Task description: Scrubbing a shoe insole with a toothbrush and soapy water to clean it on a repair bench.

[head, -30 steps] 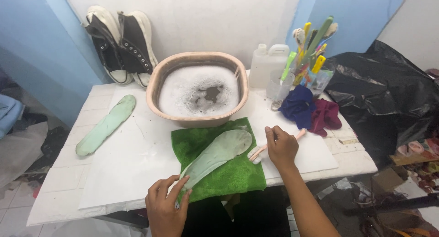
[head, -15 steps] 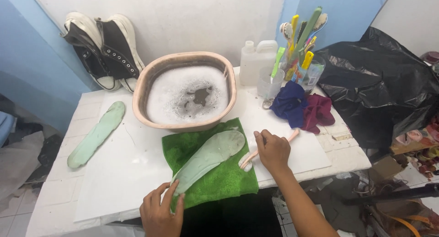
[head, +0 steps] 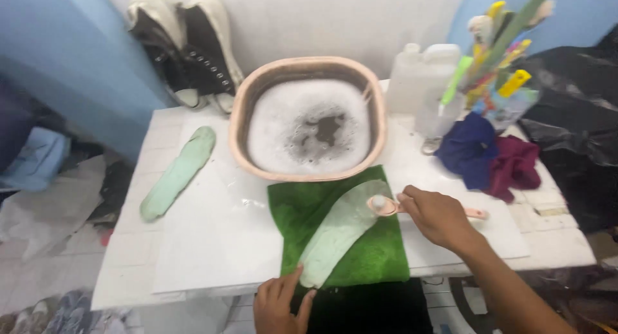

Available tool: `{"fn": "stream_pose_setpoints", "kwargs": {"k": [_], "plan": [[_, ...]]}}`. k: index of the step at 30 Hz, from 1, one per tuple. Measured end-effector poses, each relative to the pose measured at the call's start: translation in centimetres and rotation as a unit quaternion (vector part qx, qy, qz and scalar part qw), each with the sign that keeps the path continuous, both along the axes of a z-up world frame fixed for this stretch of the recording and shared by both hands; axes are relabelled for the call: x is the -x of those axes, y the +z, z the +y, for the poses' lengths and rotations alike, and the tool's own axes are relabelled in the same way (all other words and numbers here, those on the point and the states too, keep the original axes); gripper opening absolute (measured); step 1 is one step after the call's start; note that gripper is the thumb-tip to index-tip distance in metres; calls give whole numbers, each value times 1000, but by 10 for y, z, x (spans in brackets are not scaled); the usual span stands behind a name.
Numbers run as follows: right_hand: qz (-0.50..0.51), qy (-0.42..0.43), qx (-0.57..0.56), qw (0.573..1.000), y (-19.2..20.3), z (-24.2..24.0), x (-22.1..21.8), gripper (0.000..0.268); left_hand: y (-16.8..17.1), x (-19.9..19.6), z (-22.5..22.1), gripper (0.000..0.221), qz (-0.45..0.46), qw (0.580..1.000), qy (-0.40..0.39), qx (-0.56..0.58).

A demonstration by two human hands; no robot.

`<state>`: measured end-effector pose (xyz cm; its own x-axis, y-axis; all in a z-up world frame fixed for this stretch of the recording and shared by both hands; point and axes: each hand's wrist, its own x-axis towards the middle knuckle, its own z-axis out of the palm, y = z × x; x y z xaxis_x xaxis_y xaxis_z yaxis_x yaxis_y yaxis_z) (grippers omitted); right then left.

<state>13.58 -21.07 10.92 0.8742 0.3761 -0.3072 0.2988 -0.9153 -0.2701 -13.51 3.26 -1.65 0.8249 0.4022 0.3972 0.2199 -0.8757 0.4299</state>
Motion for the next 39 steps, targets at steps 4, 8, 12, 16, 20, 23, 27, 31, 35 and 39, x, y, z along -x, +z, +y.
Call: {"fn": "stream_pose_setpoints", "kwargs": {"k": [4, 8, 12, 16, 20, 23, 27, 31, 35, 39], "plan": [[114, 54, 34, 991, 30, 14, 26, 24, 33, 3, -4, 49, 51, 988, 35, 140], [31, 91, -19, 995, 6, 14, 39, 33, 45, 2, -11, 28, -23, 994, 61, 90], [-34, 43, 38, 998, 19, 36, 53, 32, 43, 0, -12, 37, -10, 998, 18, 64], [-55, 173, -34, 983, -6, 42, 101, 70, 46, -6, 0, 35, -25, 999, -33, -14], [-146, 219, -61, 963, -51, 34, 89, 53, 23, -15, 28, 61, -27, 972, -227, -57], [-130, 106, -30, 985, -47, 38, 77, 44, 11, -29, 53, 42, -81, 954, -280, -74], [-46, -30, -5, 998, -41, 58, 85, 44, -1, -58, 54, 30, -171, 955, -236, -58], [-64, -77, -10, 995, -52, 63, 76, 35, -26, -73, 59, 47, -84, 945, -312, -42], [-93, -74, -37, 992, -47, 68, 93, 31, -1, -55, 69, 48, -49, 922, -385, 5], [-139, -91, -68, 984, -41, 72, 94, 29, 10, -57, 79, 41, -61, 888, -455, 0]]}}
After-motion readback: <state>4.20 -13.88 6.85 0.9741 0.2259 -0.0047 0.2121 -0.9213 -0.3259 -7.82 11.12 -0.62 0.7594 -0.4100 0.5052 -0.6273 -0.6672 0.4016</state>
